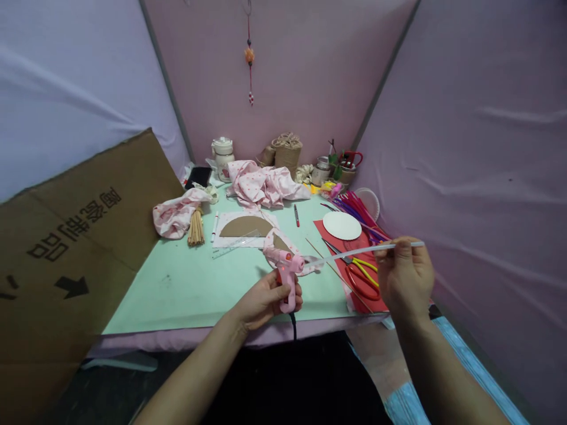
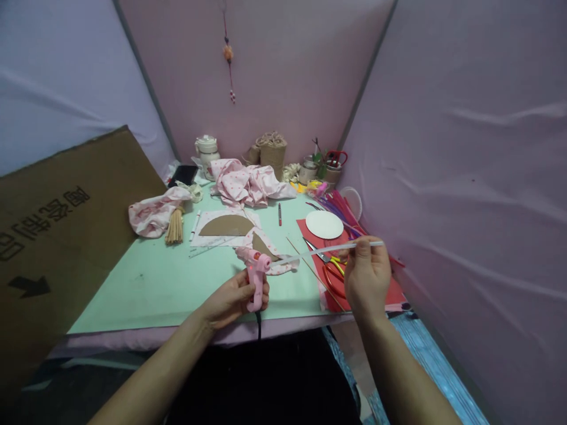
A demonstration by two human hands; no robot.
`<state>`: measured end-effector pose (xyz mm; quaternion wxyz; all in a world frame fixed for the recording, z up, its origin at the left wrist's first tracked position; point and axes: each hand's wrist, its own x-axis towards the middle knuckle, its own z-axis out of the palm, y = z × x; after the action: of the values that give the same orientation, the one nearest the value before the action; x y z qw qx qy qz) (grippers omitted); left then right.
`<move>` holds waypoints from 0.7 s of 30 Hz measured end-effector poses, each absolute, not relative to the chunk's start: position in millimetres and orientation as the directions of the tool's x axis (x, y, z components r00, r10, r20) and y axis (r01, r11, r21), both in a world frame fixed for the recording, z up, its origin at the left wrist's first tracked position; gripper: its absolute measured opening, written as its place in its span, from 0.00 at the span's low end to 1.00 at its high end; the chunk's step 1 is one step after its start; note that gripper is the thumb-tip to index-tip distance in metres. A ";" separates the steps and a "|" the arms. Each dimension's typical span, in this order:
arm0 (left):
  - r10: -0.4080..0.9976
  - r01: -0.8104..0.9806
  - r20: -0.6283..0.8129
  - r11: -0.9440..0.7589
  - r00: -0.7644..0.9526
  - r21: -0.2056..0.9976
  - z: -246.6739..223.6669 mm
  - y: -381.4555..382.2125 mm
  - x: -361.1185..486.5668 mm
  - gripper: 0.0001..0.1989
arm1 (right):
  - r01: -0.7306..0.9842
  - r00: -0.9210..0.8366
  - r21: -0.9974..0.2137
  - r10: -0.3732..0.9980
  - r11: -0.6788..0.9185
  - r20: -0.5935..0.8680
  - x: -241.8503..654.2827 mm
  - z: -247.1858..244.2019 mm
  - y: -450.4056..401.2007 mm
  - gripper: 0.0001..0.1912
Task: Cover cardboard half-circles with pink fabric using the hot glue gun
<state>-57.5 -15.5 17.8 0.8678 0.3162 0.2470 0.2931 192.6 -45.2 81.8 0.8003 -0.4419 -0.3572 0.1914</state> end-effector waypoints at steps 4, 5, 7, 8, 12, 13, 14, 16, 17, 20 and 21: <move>0.634 -0.336 -0.230 0.641 0.738 0.690 15.3 -23.3 -53.6 0.23 | -0.043 0.682 -0.895 0.668 0.443 0.298 198.5 75.5 -41.6 0.22; 0.640 -0.344 -0.224 0.637 0.735 0.690 15.8 -25.2 -52.4 0.24 | -0.037 0.691 -0.897 0.659 0.441 0.295 197.9 74.4 -43.2 0.22; 0.671 -0.370 -0.223 0.620 0.707 0.692 18.0 -28.7 -50.4 0.24 | 0.029 0.715 -0.880 0.606 0.473 0.349 193.4 72.5 -50.6 0.21; 0.692 -0.383 -0.230 0.609 0.684 0.694 19.5 -30.3 -49.7 0.24 | 0.084 0.721 -0.859 0.564 0.505 0.402 189.6 71.7 -56.0 0.19; 0.770 -0.429 -0.263 0.564 0.581 0.706 24.0 -34.9 -50.6 0.25 | 0.287 0.618 -0.685 0.417 0.670 0.667 170.7 70.3 -80.2 0.12; 0.785 -0.437 -0.265 0.552 0.560 0.710 24.1 -35.5 -51.6 0.26 | 0.301 0.574 -0.639 0.400 0.708 0.714 166.5 70.7 -85.3 0.11; 0.795 -0.441 -0.263 0.540 0.547 0.716 23.7 -36.2 -52.7 0.26 | 0.290 0.531 -0.614 0.410 0.734 0.741 163.1 71.2 -89.5 0.11; 0.805 -0.438 -0.240 0.516 0.543 0.736 22.2 -38.3 -54.5 0.26 | 0.191 0.484 -0.661 0.516 0.726 0.707 158.7 71.6 -95.8 0.11; 0.805 -0.429 -0.224 0.502 0.550 0.751 21.7 -39.9 -54.8 0.25 | 0.117 0.483 -0.720 0.594 0.684 0.643 157.6 70.7 -98.0 0.12; 0.788 -0.355 -0.180 0.452 0.588 0.818 22.4 -48.0 -52.0 0.24 | -0.014 0.513 -0.867 0.748 0.498 0.421 155.6 60.6 -103.0 0.12; 0.781 -0.322 -0.172 0.433 0.601 0.842 23.4 -51.4 -49.9 0.24 | -0.003 0.509 -0.891 0.768 0.453 0.389 154.5 55.0 -104.7 0.10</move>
<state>-49.9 -51.4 23.4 0.7976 0.4052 0.2832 0.3455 154.5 -104.7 55.0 0.7408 -0.4536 -0.4216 0.2602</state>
